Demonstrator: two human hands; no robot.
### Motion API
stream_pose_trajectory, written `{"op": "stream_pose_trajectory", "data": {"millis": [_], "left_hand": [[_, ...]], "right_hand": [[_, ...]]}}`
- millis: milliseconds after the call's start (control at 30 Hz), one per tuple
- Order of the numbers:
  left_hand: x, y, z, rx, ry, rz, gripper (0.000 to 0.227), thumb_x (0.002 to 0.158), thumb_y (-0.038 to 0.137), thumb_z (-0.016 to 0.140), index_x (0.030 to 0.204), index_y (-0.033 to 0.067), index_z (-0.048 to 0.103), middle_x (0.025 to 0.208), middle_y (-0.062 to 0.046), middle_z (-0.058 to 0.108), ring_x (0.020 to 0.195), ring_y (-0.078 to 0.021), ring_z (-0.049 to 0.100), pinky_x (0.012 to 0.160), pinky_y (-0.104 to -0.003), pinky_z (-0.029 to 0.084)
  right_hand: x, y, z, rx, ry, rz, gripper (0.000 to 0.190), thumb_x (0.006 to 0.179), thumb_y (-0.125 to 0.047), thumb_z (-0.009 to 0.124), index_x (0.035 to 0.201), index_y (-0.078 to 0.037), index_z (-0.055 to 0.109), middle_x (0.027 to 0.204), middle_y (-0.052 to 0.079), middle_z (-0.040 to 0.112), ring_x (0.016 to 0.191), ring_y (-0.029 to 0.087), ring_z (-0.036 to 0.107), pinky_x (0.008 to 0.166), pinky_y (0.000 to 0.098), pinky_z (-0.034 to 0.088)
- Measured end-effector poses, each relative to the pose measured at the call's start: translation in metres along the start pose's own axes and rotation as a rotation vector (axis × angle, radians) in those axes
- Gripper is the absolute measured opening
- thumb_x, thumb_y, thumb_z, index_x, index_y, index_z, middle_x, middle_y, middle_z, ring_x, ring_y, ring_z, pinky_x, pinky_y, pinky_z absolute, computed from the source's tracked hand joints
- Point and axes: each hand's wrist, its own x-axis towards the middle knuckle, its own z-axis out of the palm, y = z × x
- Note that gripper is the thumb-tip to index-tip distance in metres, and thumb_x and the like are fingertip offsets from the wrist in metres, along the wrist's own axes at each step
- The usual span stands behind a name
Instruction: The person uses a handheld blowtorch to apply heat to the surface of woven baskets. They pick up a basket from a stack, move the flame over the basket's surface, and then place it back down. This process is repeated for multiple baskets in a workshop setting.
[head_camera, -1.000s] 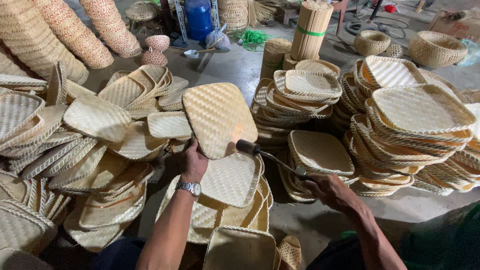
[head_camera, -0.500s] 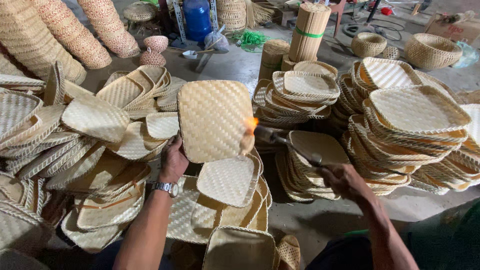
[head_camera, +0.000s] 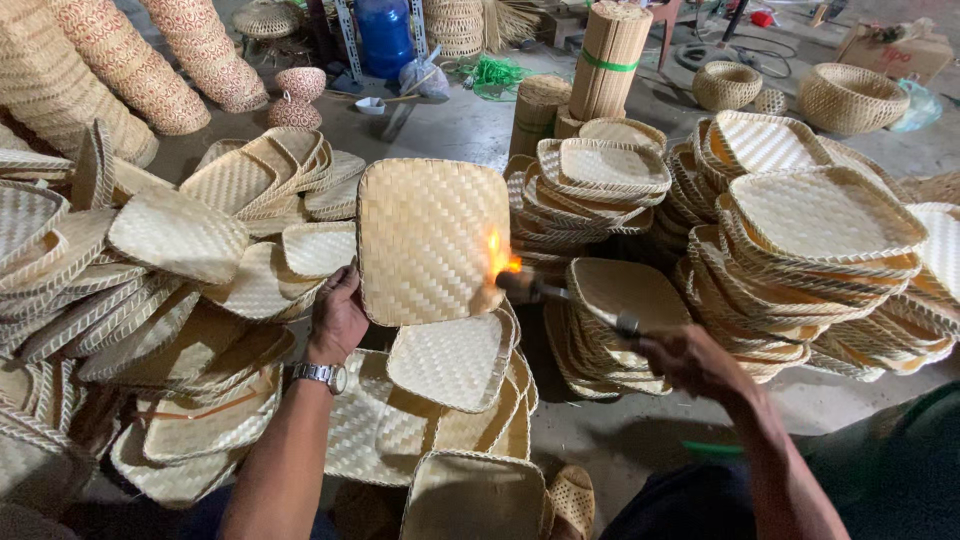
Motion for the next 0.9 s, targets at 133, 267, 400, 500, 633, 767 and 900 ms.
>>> {"op": "stream_pose_trajectory", "data": {"millis": [133, 267, 400, 500, 633, 767, 900], "left_hand": [[-0.006, 0.002, 0.022, 0.033, 0.012, -0.014, 0.017, 0.101, 0.015, 0.059, 0.112, 0.0085, 0.070, 0.114, -0.001, 0.073, 0.107, -0.0158, 0.065, 0.100, -0.034, 0.051], [-0.005, -0.017, 0.029, 0.113, -0.030, -0.034, 0.020, 0.100, 0.014, 0.058, 0.114, 0.0058, 0.070, 0.112, -0.003, 0.074, 0.104, -0.0150, 0.067, 0.097, -0.031, 0.052], [0.012, -0.046, 0.011, 0.046, -0.071, -0.007, 0.015, 0.104, 0.010, 0.062, 0.116, 0.0028, 0.069, 0.110, -0.005, 0.073, 0.099, -0.0151, 0.066, 0.091, -0.029, 0.051], [0.016, -0.050, 0.010, 0.030, -0.083, 0.002, 0.016, 0.104, 0.011, 0.063, 0.116, 0.0025, 0.070, 0.111, -0.004, 0.073, 0.098, -0.0135, 0.066, 0.091, -0.028, 0.051], [0.011, -0.041, 0.019, 0.049, -0.055, -0.013, 0.019, 0.101, 0.012, 0.062, 0.115, 0.0031, 0.070, 0.111, -0.003, 0.074, 0.099, -0.0127, 0.067, 0.092, -0.028, 0.052], [0.006, -0.034, 0.027, 0.043, -0.078, -0.001, 0.020, 0.101, 0.013, 0.062, 0.116, 0.0024, 0.070, 0.111, -0.004, 0.074, 0.100, -0.0141, 0.067, 0.093, -0.029, 0.052], [0.002, -0.031, 0.022, 0.099, -0.047, -0.044, 0.020, 0.099, 0.016, 0.062, 0.113, 0.0033, 0.070, 0.108, -0.003, 0.074, 0.098, -0.0131, 0.067, 0.093, -0.028, 0.053]], "right_hand": [[0.006, 0.004, 0.002, -0.138, 0.049, -0.006, 0.037, 0.102, -0.038, 0.048, 0.129, -0.027, 0.072, 0.070, 0.010, 0.070, 0.044, 0.014, 0.056, 0.038, 0.0311, 0.048], [0.019, -0.023, -0.016, -0.114, 0.233, -0.143, 0.036, 0.104, -0.035, 0.050, 0.124, -0.018, 0.074, 0.067, 0.007, 0.073, 0.045, 0.012, 0.059, 0.040, 0.0291, 0.049], [0.007, -0.047, -0.011, -0.040, 0.078, -0.174, 0.036, 0.100, -0.031, 0.049, 0.118, -0.016, 0.075, 0.068, 0.006, 0.073, 0.045, 0.014, 0.058, 0.034, 0.0335, 0.047], [-0.002, -0.044, 0.001, -0.165, 0.064, -0.196, 0.038, 0.097, -0.033, 0.055, 0.126, -0.019, 0.076, 0.061, 0.007, 0.071, 0.045, 0.014, 0.060, 0.039, 0.0309, 0.050], [0.010, -0.020, 0.002, -0.197, 0.229, -0.241, 0.037, 0.100, -0.036, 0.052, 0.118, -0.017, 0.078, 0.071, 0.002, 0.075, 0.043, 0.012, 0.059, 0.035, 0.0317, 0.047], [0.014, -0.008, 0.004, -0.163, 0.200, -0.243, 0.037, 0.100, -0.038, 0.053, 0.116, -0.016, 0.077, 0.064, 0.007, 0.073, 0.044, 0.010, 0.059, 0.036, 0.0300, 0.047], [0.012, -0.018, 0.007, -0.256, 0.268, -0.088, 0.036, 0.104, -0.040, 0.054, 0.125, -0.020, 0.074, 0.062, 0.009, 0.074, 0.040, 0.019, 0.045, 0.037, 0.0369, 0.035]]}}
